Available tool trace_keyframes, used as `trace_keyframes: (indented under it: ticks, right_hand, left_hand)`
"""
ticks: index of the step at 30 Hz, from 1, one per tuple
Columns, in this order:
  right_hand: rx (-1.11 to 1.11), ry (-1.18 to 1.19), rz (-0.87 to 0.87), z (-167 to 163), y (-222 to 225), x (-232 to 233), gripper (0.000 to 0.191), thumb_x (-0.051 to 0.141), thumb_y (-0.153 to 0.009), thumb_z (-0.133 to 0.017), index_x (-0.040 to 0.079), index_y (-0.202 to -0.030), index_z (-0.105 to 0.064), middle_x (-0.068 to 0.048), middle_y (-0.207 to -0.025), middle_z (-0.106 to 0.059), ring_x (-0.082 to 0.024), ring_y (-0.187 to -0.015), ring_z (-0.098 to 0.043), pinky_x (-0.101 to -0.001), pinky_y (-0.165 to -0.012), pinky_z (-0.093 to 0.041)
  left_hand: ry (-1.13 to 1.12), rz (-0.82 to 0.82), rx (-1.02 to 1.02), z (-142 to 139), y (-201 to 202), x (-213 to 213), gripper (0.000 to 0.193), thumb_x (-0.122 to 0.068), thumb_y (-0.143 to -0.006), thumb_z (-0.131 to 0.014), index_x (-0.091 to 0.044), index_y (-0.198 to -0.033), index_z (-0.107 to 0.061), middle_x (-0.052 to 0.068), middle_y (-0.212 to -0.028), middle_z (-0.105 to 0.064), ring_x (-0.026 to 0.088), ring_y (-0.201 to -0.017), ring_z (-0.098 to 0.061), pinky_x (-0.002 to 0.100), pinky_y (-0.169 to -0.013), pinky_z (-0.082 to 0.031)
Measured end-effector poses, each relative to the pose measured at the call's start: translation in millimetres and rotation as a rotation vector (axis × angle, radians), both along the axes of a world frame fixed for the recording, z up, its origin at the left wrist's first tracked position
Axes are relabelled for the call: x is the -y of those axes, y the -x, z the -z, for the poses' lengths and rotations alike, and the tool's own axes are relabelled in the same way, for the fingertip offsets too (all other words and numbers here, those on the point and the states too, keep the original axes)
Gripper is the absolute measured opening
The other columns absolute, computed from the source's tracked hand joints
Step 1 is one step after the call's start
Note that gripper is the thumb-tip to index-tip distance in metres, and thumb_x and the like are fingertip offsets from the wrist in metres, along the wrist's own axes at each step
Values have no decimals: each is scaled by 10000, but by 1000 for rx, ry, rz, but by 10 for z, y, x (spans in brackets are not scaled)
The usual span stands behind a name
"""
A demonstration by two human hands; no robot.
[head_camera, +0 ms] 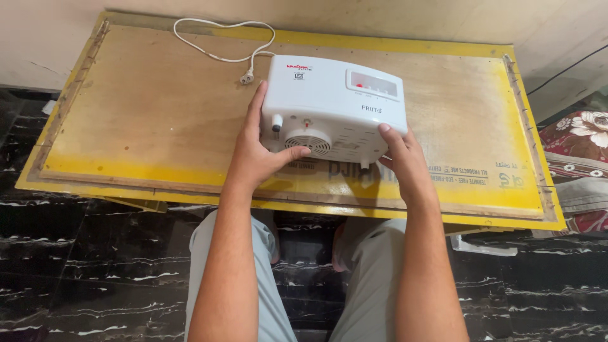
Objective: The person uses a red screwdriver to unscrew the screws on the base of a small white electric appliance, opens the base to reach the internal fan and motor assembly, works on the internal component by hand, then repositions the base and drives the screws back in to close it.
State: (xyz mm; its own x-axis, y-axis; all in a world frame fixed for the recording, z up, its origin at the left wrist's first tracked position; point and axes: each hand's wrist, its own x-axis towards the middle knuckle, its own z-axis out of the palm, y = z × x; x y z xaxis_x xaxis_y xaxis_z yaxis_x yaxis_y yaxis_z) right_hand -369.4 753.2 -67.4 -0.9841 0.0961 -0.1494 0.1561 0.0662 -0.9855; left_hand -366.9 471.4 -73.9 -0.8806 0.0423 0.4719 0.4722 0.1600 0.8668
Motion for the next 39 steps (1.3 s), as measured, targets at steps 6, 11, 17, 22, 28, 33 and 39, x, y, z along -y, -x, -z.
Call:
trace_keyframes:
  ticks: [6, 11, 17, 22, 28, 33, 39]
  right_hand:
    - [-19, 11, 83, 88, 9, 40, 671, 499, -879, -669, 140, -1434, -553, -78, -1320, -637, -201, -1203, -599, -408, -970, -498]
    - [-112, -6, 134, 84, -47, 95, 639, 498, -864, -723, 99, -1355, -632, -76, -1153, -690, -161, -1041, -646, -330, -817, -554]
    - [-103, -153, 190, -42, -139, 122, 604, 531, -860, -721, 63, -1243, -720, -70, -947, -711, -142, -835, -641, -295, -664, -530]
    - [-66, -204, 195, -224, -217, 154, 602, 564, -856, -696, 35, -1136, -753, -66, -881, -729, -127, -758, -682, -285, -587, -561]
    - [4, -406, 227, -440, -320, 206, 675, 647, -871, -602, 28, -1084, -766, -115, -805, -722, -182, -697, -701, -330, -570, -574]
    - [-213, -653, 233, -462, -367, 240, 676, 653, -944, -523, 45, -1126, -756, -166, -764, -707, -294, -712, -686, -410, -676, -521]
    - [-179, -686, 247, -382, -326, 254, 638, 623, -961, -498, 50, -1078, -754, -166, -734, -709, -310, -745, -721, -425, -711, -531]
  left_hand:
    - [36, -107, -45, 56, 35, -76, 1253, -176, -645, -1021, -78, -1629, -251, 165, -1599, -486, 248, -1445, -509, 384, -1188, -437]
    - [-30, -178, 64, 59, 84, -153, 1155, -122, -637, -993, -18, -1591, -350, 145, -1480, -629, 200, -1338, -608, 351, -1128, -500]
    - [5, -226, 165, -224, -89, -142, 1121, -196, -591, -996, -14, -1534, -417, 133, -1407, -663, 205, -1267, -649, 338, -1048, -528]
    - [386, -417, 153, -629, -276, -72, 1024, -389, -481, -1027, -47, -1358, -623, 195, -1172, -711, 300, -1062, -674, 394, -916, -531]
    - [394, -338, 188, -932, -430, -11, 861, -476, -508, -991, -118, -1237, -706, 93, -916, -794, 221, -824, -773, 357, -761, -589]
    - [368, -322, 234, -936, -431, 3, 781, -455, -518, -979, -111, -1174, -733, 75, -908, -800, 201, -810, -781, 348, -756, -594]
    - [333, -307, 240, -676, -345, 71, 949, -449, -544, -1000, -55, -1308, -599, 134, -1152, -727, 226, -1038, -732, 363, -886, -578]
